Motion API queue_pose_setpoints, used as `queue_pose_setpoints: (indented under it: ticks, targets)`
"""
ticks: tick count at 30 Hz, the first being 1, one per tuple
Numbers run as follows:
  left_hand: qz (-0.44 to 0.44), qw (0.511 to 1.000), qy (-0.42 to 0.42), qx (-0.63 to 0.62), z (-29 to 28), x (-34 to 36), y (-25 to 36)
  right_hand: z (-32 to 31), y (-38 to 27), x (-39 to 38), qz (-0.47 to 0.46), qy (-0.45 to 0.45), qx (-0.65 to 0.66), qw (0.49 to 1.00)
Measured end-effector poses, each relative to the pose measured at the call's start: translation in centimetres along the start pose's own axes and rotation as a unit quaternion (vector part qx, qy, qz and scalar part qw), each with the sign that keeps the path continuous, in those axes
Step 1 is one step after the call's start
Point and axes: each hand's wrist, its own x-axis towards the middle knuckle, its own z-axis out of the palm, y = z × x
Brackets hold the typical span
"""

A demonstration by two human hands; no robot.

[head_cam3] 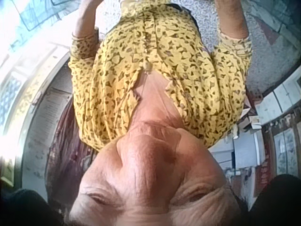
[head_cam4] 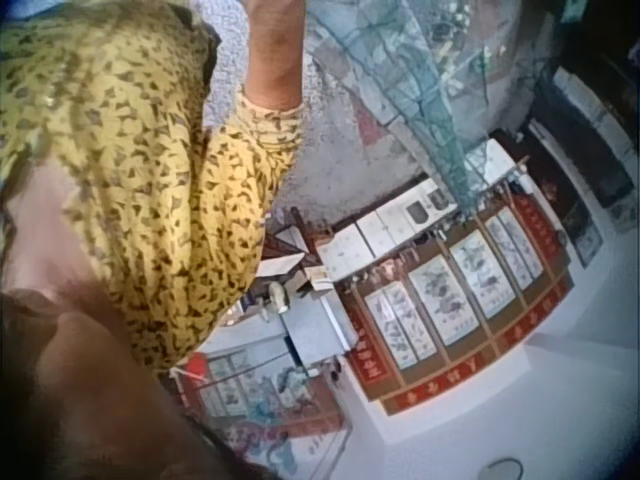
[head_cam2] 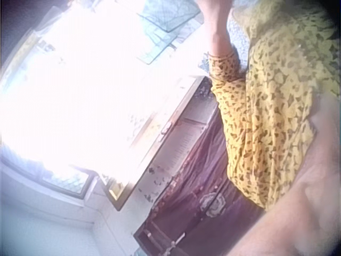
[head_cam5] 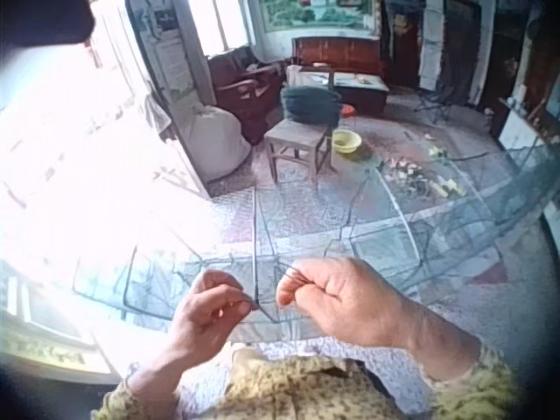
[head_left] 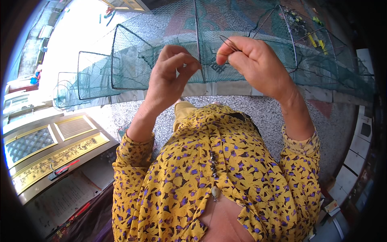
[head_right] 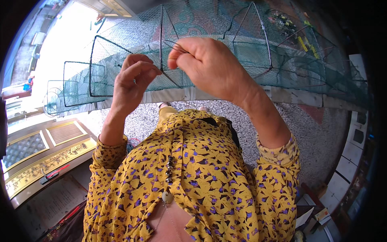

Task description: The person threads wire through the edges of mesh fishing traps by hand, joining sections together and securing them.

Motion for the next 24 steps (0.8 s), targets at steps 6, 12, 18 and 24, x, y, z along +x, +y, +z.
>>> queue_pose_setpoints:
  ticks: [6, 12, 18, 24]
  targets:
    - [-0.112, 0.978, -0.015, -0.177, -3.6, 1.8, 0.3, -0.6, 0.5, -3.9, -0.111, 0.224, 0.009, 0.968]
    - [-0.17, 0.958, -0.029, -0.23, -5.0, 3.4, -0.8, 3.4, 1.0, -4.5, -0.174, 0.098, -0.088, 0.976]
    - [-0.159, 0.967, -0.063, -0.189, -4.5, 3.3, -0.5, 5.6, 3.9, -3.6, -0.097, 0.162, -0.087, 0.978]
    - [-0.169, 0.974, -0.07, -0.132, -3.4, 3.0, -0.4, 6.8, 5.0, -2.3, -0.137, 0.232, -0.072, 0.96]
